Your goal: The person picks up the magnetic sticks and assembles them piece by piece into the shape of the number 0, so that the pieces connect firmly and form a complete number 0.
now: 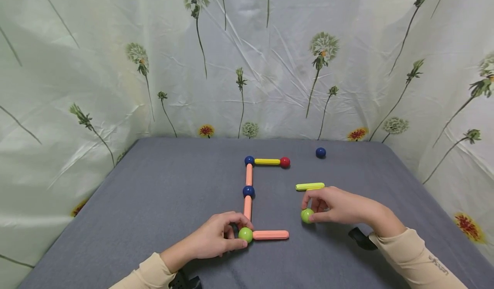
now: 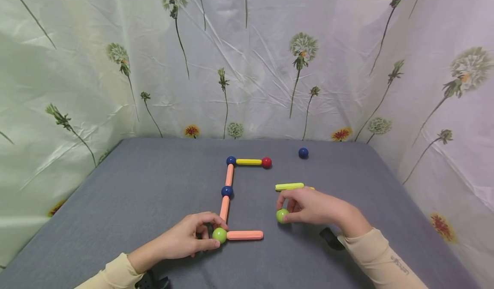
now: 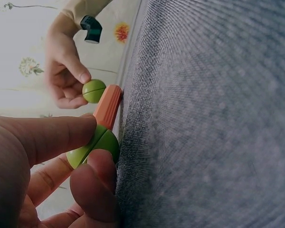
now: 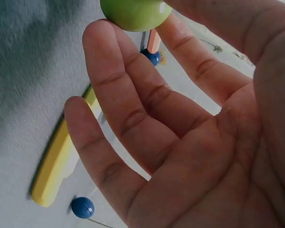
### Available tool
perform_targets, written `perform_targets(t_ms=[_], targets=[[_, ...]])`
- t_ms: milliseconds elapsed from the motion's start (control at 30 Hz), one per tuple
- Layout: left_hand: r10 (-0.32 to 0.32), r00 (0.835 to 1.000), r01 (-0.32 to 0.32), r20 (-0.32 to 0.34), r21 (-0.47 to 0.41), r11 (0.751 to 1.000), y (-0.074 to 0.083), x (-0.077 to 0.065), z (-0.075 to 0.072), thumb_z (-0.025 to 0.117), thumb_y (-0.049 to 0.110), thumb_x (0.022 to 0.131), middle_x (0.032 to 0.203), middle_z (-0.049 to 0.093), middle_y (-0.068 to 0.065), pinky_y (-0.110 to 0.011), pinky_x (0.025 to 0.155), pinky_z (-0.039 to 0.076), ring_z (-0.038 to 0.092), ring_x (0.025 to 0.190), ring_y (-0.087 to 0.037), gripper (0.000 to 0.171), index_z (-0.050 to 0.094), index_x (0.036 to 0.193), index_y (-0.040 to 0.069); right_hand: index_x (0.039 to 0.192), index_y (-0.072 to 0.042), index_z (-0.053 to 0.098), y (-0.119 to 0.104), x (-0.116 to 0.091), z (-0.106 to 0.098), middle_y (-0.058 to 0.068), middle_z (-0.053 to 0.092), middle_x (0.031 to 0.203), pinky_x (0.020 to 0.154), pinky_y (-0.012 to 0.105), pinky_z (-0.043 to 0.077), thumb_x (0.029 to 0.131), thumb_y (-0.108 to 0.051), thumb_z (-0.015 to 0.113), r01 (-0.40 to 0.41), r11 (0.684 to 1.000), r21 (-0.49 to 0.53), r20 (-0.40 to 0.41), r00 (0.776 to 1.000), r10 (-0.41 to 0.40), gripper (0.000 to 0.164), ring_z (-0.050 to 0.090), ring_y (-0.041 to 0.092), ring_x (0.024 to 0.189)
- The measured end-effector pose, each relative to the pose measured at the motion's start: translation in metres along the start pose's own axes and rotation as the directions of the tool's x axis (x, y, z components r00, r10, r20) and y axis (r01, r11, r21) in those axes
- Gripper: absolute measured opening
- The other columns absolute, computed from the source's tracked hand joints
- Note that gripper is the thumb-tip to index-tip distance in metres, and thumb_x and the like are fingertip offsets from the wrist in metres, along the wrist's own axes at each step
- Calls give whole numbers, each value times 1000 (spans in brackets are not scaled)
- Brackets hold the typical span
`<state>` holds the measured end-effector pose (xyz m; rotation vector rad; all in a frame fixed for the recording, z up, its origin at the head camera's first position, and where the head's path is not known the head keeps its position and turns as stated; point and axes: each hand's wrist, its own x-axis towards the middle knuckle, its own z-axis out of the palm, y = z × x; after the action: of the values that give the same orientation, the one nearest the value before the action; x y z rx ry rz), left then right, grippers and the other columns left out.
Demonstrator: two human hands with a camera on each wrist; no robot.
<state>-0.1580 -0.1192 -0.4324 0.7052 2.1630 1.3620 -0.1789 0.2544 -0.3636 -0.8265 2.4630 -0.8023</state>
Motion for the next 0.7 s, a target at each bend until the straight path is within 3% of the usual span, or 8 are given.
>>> perform_targets(t_ms=[400, 700], targets=[[-4, 1000, 4, 4, -4, 1000, 1, 0, 0, 82, 15, 97, 108, 65, -3, -23, 46, 44, 52, 57, -9, 28, 74, 122, 24, 116, -21, 68, 0, 5, 14, -5, 69, 96, 77, 25, 55, 102, -27, 76, -33, 994, 107, 75, 997, 26, 17, 65, 7, 85], [-12, 1000, 12, 8, -11, 1000, 2, -1, -1, 82, 15, 97, 108, 65, -3, -23, 46, 44, 52, 57, -10, 27, 74, 121, 24, 116, -22, 69, 1, 7, 19, -6, 69, 95, 75, 25, 53, 102, -28, 76, -14, 993, 117, 80, 997, 4, 17, 64, 6, 82]])
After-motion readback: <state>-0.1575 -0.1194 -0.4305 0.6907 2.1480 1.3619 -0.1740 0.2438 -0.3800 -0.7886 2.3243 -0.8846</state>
